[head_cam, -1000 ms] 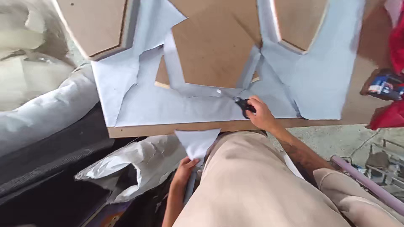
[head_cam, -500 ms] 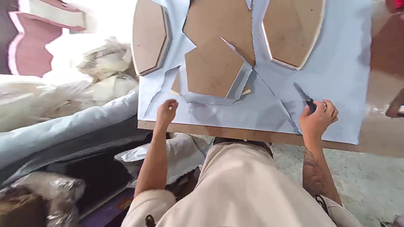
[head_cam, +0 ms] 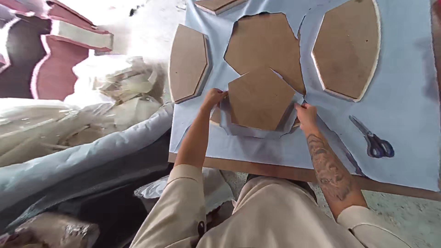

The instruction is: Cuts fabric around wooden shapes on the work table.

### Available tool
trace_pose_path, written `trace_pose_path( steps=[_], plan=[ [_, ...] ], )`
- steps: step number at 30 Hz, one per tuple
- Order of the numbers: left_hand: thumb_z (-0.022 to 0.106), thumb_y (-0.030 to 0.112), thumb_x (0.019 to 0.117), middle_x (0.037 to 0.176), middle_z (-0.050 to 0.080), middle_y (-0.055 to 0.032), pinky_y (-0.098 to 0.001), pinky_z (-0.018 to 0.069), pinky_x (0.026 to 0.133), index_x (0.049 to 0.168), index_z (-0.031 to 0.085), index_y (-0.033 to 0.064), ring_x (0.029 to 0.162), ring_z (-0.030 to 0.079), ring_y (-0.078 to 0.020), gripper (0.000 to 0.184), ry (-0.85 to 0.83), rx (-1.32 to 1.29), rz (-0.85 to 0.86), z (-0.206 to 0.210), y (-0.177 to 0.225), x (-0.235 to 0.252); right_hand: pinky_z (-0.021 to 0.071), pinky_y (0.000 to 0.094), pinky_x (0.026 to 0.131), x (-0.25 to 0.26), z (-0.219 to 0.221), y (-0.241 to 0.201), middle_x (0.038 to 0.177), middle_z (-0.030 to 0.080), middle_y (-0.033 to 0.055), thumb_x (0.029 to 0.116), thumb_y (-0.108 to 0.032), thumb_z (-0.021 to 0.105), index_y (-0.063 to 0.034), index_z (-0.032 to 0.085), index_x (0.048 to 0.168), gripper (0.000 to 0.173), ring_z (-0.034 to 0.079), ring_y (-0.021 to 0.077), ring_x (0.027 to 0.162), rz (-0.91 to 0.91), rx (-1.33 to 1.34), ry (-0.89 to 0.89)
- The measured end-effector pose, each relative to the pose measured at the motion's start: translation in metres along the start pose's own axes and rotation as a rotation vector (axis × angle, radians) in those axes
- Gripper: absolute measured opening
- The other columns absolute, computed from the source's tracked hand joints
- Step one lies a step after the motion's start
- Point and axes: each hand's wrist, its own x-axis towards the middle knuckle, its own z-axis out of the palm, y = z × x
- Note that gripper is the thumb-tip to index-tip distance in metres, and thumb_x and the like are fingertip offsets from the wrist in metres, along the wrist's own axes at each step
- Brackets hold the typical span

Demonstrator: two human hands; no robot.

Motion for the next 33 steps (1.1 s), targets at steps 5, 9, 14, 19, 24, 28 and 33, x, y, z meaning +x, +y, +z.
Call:
trace_pose_path(
  steps=[5, 9, 14, 19, 24, 28, 33],
  plan=[
    [0.065, 0.045, 0.0984, 0.114, 0.07, -0.0193, -0.0547, 0.0554, 0.092, 0.121, 0.067, 0.0008, 0.104, 0.068, -0.0304, 0.05, 0.055, -0.518, 0.0, 0.013, 0.008, -0.004, 0.0535, 0.0514, 0.076, -0.01, 0.028, -0.007, 0.086, 0.065, 0.0152, 0.0994, -0.034, 0.064, 0.0002, 0.066, 0.103, 0.034, 0.063, 0.0283, 0.08, -0.08, -0.017, 0.206],
    [0.058, 0.04, 0.1034, 0.113, 0.068, -0.0169, -0.0457, 0.0561, 0.093, 0.123, 0.063, 0.0001, 0.104, 0.067, -0.0232, 0.045, 0.197, -0.582, 0.147, 0.026, 0.012, -0.017, 0.0572, 0.0511, 0.089, -0.032, 0.043, -0.034, 0.104, 0.07, 0.0174, 0.1029, -0.031, 0.058, -0.0002, 0.065, 0.119, 0.036, 0.069, 0.0297, 0.097, -0.143, -0.1, 0.22],
    [0.05, 0.038, 0.1065, 0.127, 0.063, -0.0277, -0.0482, 0.0504, 0.106, 0.14, 0.047, -0.0082, 0.119, 0.064, -0.0338, 0.058, 0.376, -0.183, 0.286, 0.039, 0.056, -0.058, 0.0592, 0.0403, 0.086, -0.044, 0.05, -0.037, 0.1, 0.07, 0.0161, 0.1024, -0.018, 0.057, 0.0036, 0.064, 0.113, 0.025, 0.07, 0.0241, 0.092, -0.185, 0.052, 0.381],
    [0.049, 0.037, 0.107, 0.121, 0.063, -0.0301, -0.0505, 0.0489, 0.103, 0.135, 0.049, -0.0109, 0.114, 0.063, -0.0374, 0.056, 0.465, -0.193, 0.298, 0.048, 0.108, -0.117, 0.0607, 0.0392, 0.081, -0.064, 0.011, -0.018, 0.094, 0.069, 0.0174, 0.1017, -0.011, 0.058, 0.0056, 0.064, 0.11, 0.019, 0.071, 0.0246, 0.086, -0.301, 0.181, 0.577],
    [0.055, 0.03, 0.1059, 0.11, 0.064, -0.0234, -0.0413, 0.054, 0.091, 0.132, 0.049, -0.0108, 0.097, 0.064, -0.0248, 0.048, 0.329, -0.357, 0.488, 0.121, 0.196, -0.193, 0.0613, 0.034, 0.079, -0.104, -0.126, 0.034, 0.095, 0.07, 0.0137, 0.1022, -0.014, 0.058, 0.005, 0.064, 0.109, 0.022, 0.071, 0.0186, 0.085, -0.363, 0.107, 0.842],
    [0.071, 0.023, 0.0978, 0.105, 0.067, -0.0143, -0.0329, 0.0602, 0.083, 0.136, 0.042, -0.0064, 0.09, 0.069, -0.0137, 0.056, 0.065, -0.58, 0.646, 0.218, 0.289, -0.262, 0.0601, 0.0368, 0.085, -0.14, -0.26, 0.092, 0.101, 0.07, 0.0149, 0.1048, -0.02, 0.054, 0.005, 0.063, 0.114, 0.028, 0.07, 0.0203, 0.093, -0.226, 0.046, 1.001],
    [0.072, 0.011, 0.0949, 0.13, 0.064, -0.0233, -0.0404, 0.0596, 0.096, 0.146, 0.033, -0.0043, 0.113, 0.069, -0.024, 0.066, -0.232, -0.567, 0.7, 0.346, 0.413, -0.336, 0.0586, 0.0428, 0.089, -0.167, -0.423, 0.162, 0.105, 0.07, 0.018, 0.1059, -0.022, 0.051, 0.005, 0.062, 0.12, 0.033, 0.07, 0.0257, 0.098, -0.041, 0.002, 1.172]
  ],
)
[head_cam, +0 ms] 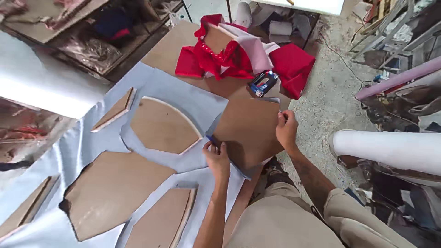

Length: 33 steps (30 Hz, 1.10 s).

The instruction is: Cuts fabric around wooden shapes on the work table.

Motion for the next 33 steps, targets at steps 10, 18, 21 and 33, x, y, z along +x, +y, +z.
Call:
trace_pose_path(
  steps=[10, 18, 21, 33],
  plan=[
    [0.064, 0.02, 0.0978, 0.12, 0.07, -0.0122, -0.0531, 0.0558, 0.094, 0.126, 0.067, 0.0116, 0.11, 0.068, -0.0279, 0.029, -0.316, 0.288, 0.124, 0.403, 0.118, 0.18, 0.0564, 0.0591, 0.082, 0.381, -0.057, 0.154, 0.109, 0.067, 0.0238, 0.1069, -0.03, 0.049, 0.0001, 0.055, 0.129, 0.038, 0.069, 0.0394, 0.096, 0.18, -0.04, 0.149],
    [0.066, 0.024, 0.0989, 0.126, 0.067, -0.0178, -0.0544, 0.0564, 0.095, 0.131, 0.062, 0.0058, 0.113, 0.067, -0.0311, 0.037, -0.582, 0.43, -0.028, 0.506, 0.091, 0.254, 0.048, 0.0674, 0.098, 0.506, 0.016, 0.22, 0.137, 0.052, 0.0336, 0.0971, -0.033, 0.064, -0.0034, 0.057, 0.137, 0.051, 0.054, 0.0521, 0.124, 0.156, -0.232, -0.102],
    [0.064, 0.035, 0.1003, 0.129, 0.067, -0.0169, -0.0495, 0.0523, 0.104, 0.139, 0.058, 0.0051, 0.119, 0.065, -0.0278, 0.049, -0.616, 0.464, 0.031, 0.466, 0.093, 0.226, 0.0448, 0.0709, 0.097, 0.482, 0.023, 0.231, 0.143, 0.047, 0.0315, 0.1012, -0.043, 0.059, -0.0082, 0.058, 0.138, 0.051, 0.049, 0.0525, 0.128, 0.025, -0.306, -0.059],
    [0.051, 0.029, 0.1074, 0.114, 0.074, -0.0124, -0.0463, 0.0566, 0.1, 0.128, 0.067, 0.0062, 0.104, 0.073, -0.0222, 0.035, -0.18, 0.548, -0.435, 0.057, -0.034, -0.055, 0.0617, 0.0413, 0.087, 0.085, 0.077, 0.085, 0.11, 0.072, 0.0131, 0.1018, -0.027, 0.062, -0.0017, 0.069, 0.121, 0.033, 0.071, 0.021, 0.098, -0.488, 0.233, -1.356]
  ],
)
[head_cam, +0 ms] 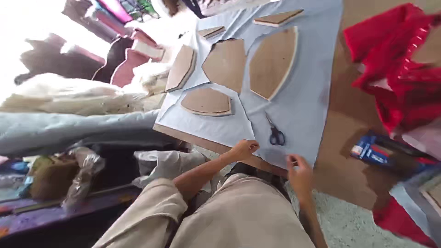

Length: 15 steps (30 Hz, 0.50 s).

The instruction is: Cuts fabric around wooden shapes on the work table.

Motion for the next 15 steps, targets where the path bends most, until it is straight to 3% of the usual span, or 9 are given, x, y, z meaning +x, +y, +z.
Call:
trace_pose_path(
  steps=[3, 7, 10, 13, 15],
  plan=[
    [0.05, 0.026, 0.1072, 0.115, 0.073, -0.0131, -0.045, 0.0569, 0.099, 0.129, 0.066, 0.005, 0.106, 0.071, -0.0222, 0.034, 0.334, -0.053, -0.142, -0.037, -0.075, -0.045, 0.0614, 0.0336, 0.084, 0.016, 0.079, -0.045, 0.107, 0.072, 0.0056, 0.0987, -0.027, 0.066, -0.01, 0.073, 0.116, 0.026, 0.07, 0.0138, 0.095, -0.19, 0.026, -0.28],
    [0.052, 0.027, 0.1066, 0.121, 0.071, -0.0131, -0.0409, 0.0599, 0.096, 0.132, 0.064, 0.0039, 0.107, 0.072, -0.0197, 0.036, 0.714, -0.182, -0.323, -0.067, -0.181, -0.088, 0.0593, 0.0417, 0.087, 0.085, 0.106, -0.071, 0.114, 0.069, 0.013, 0.0999, -0.034, 0.064, -0.0053, 0.063, 0.132, 0.043, 0.068, 0.0223, 0.1, -0.146, -0.154, -0.315],
    [0.053, 0.026, 0.106, 0.128, 0.067, -0.0183, -0.0441, 0.0582, 0.098, 0.138, 0.058, 0.0007, 0.113, 0.07, -0.0246, 0.041, 0.857, -0.227, -0.466, -0.096, -0.269, -0.118, 0.0577, 0.0475, 0.091, 0.156, 0.099, -0.081, 0.124, 0.066, 0.0194, 0.1, -0.039, 0.062, -0.003, 0.056, 0.141, 0.055, 0.067, 0.0297, 0.109, -0.041, -0.343, -0.157],
    [0.055, 0.027, 0.1039, 0.131, 0.063, -0.0259, -0.0517, 0.0534, 0.103, 0.142, 0.052, -0.0033, 0.119, 0.066, -0.0341, 0.049, 0.952, -0.278, -0.63, -0.143, -0.36, -0.146, 0.0461, 0.0571, 0.108, 0.199, 0.074, -0.07, 0.138, 0.055, 0.0316, 0.0993, -0.045, 0.061, 0.0046, 0.045, 0.147, 0.071, 0.055, 0.0445, 0.128, 0.189, -0.499, 0.136],
    [0.055, 0.028, 0.1025, 0.132, 0.062, -0.0272, -0.0531, 0.0501, 0.106, 0.143, 0.05, -0.0043, 0.121, 0.064, -0.0361, 0.052, 0.975, -0.291, -0.734, -0.165, -0.415, -0.156, 0.0391, 0.0611, 0.114, 0.205, 0.051, -0.044, 0.145, 0.048, 0.037, 0.0932, -0.052, 0.068, 0.0081, 0.038, 0.151, 0.088, 0.047, 0.0512, 0.136, 0.414, -0.626, 0.368]
  ],
)
